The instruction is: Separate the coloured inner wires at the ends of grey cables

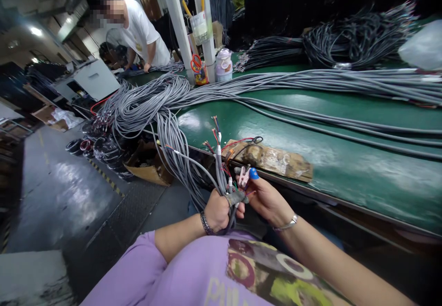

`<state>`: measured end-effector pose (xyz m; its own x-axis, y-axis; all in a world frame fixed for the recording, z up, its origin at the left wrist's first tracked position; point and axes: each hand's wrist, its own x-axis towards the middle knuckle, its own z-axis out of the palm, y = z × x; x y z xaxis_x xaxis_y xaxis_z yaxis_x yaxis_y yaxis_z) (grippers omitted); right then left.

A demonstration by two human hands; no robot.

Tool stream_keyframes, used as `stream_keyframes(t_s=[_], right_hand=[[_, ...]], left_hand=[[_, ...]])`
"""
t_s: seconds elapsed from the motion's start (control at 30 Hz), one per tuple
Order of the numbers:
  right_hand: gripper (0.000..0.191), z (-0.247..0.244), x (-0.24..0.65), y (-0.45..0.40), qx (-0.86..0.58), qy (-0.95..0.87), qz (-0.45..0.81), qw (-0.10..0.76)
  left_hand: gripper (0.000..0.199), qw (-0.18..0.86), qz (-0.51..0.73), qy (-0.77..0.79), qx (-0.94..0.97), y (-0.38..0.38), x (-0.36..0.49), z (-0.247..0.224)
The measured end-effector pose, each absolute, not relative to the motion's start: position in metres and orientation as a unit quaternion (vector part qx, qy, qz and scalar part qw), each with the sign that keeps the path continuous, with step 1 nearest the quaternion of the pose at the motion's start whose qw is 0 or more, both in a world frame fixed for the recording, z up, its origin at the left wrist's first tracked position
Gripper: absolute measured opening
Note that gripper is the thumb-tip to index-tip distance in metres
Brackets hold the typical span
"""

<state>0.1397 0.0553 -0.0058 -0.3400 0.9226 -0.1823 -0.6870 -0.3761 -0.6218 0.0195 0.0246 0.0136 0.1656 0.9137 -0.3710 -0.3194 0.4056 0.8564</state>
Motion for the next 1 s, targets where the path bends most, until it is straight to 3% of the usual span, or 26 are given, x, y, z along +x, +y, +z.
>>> stream_keyframes(t_s=[0.23,0.43,0.67,0.83,1.0], right_hand=[[0.039,-0.001,0.145,0.055,-0.268,-0.166,0.804,0.504],[0.021,-0.002,0.148,0.058,-0.291,-0.207,0.781,0.513],[0.039,-0.016,0.141,0.058,-0.305,-0.264,0.738,0.541],[0.058,-0.012,0.14,0.058,-0.211,-0.267,0.843,0.417],[0.058,-0.018,0.141,0.063,-0.187,-0.253,0.852,0.418]], left_hand=[[0.043,0.691,0.449,0.468,0.319,0.015,0.014,0.015],[0.045,0.666,0.488,0.476,0.304,0.01,0.014,0.017],[0.043,0.65,0.502,0.488,0.295,0.017,0.024,0.02],[0.042,0.65,0.502,0.485,0.301,0.019,0.027,0.017],[0.04,0.647,0.497,0.491,0.305,0.018,0.027,0.013]])
